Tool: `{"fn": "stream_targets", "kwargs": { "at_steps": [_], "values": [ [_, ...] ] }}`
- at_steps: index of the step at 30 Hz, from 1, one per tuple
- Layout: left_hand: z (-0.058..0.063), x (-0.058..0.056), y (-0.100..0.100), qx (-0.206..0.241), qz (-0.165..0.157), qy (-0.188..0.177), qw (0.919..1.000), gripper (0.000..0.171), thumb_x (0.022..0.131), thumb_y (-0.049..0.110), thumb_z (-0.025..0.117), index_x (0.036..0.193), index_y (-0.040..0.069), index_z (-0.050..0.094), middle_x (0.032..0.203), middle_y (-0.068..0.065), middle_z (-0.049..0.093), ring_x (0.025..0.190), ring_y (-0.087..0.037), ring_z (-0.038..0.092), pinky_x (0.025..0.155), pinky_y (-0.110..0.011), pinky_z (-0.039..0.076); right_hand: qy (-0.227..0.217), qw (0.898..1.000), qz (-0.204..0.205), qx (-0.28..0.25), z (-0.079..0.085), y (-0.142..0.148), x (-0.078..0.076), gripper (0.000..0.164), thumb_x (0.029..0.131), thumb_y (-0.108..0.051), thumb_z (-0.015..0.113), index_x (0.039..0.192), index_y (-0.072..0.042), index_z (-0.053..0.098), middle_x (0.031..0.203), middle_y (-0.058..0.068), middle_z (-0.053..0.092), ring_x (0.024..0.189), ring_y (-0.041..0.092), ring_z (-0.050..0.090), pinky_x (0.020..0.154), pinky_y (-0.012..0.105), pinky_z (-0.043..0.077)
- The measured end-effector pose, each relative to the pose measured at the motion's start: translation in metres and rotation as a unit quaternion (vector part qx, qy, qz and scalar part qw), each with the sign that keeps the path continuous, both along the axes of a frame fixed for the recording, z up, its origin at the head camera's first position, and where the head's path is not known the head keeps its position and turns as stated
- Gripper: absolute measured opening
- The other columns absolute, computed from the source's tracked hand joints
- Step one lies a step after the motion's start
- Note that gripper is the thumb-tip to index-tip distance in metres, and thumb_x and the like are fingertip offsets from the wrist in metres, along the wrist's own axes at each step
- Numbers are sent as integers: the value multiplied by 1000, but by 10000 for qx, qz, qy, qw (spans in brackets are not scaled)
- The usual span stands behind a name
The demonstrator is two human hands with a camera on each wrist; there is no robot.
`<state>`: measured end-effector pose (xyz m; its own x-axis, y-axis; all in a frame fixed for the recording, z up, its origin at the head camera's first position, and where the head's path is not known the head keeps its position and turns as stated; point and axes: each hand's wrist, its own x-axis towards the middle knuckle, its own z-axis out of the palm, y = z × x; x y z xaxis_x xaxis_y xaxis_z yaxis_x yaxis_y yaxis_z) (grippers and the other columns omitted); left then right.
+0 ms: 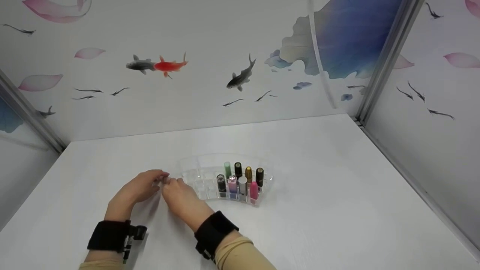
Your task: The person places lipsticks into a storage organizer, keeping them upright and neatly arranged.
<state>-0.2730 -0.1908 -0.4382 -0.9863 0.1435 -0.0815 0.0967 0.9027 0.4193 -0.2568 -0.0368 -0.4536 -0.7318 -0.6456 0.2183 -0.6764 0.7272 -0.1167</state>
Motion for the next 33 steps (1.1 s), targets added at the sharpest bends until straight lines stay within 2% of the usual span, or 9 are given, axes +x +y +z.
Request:
{"fn": "stream_targets", "kwargs": {
  "at_steps": [3,6,9,13,15,20,28,30,33],
  "values": [
    [-2,-1,-1,-102,-25,135,9999,44,88,-16,52,128,-2,62,134,-21,61,133,-37,53,113,-49,42,248,9992,134,275,-3,0,0,16,93,-1,58,102,1,71,136,5,64,106,24,69,86,29,58],
    [-2,-2,-1,-259,19,266,9993,40,87,-15,55,122,-1,65,126,-21,65,125,-37,58,107,-48,46,356,9982,238,415,-5,-1,0,16,93,0,58,101,1,72,146,1,58,112,22,69,91,27,57],
    [-3,-4,0,-342,155,335,9987,32,89,-10,57,115,1,69,118,-19,67,115,-36,63,98,-49,51,426,9982,135,391,-6,-3,0,21,93,-1,58,110,-1,71,134,5,64,107,23,67,89,28,57],
    [-3,-5,0,-403,306,342,9981,19,93,-1,59,106,4,72,111,-18,68,103,-35,65,88,-49,54,477,9982,-89,343,-8,-6,1,39,93,-1,59,128,-15,63,115,11,69,101,27,65,83,30,58],
    [-2,-4,0,-473,310,323,9979,15,92,2,62,102,4,72,109,-17,69,100,-34,65,85,-48,54,486,9981,-70,360,-9,-7,2,42,92,0,59,129,-19,59,107,12,71,96,26,67,78,31,59],
    [-1,-3,-2,-589,287,274,9975,11,86,1,67,94,4,74,106,-17,69,96,-32,65,83,-47,54,645,9972,164,330,-10,-9,4,33,89,2,61,116,-16,59,85,9,70,74,23,66,61,30,54],
    [4,0,-2,-532,308,-154,9980,13,84,-3,68,95,4,71,106,-15,68,92,-26,61,87,-43,53,1076,9930,378,298,-11,-10,4,20,87,-2,64,103,-13,60,80,3,70,70,20,69,57,28,53],
    [6,1,-1,-481,304,-235,9981,14,84,-4,69,95,4,70,104,-14,68,91,-25,60,87,-43,53,906,9955,270,45,-11,-11,5,13,87,-2,64,96,-11,59,78,5,69,69,21,69,57,29,53],
    [12,3,0,-333,237,-303,9987,17,83,-6,68,96,5,71,103,-13,67,90,-24,58,86,-42,52,347,9984,-33,-455,-11,-11,6,7,90,-3,63,89,-7,58,73,7,68,65,22,67,54,29,50]
  ]
}}
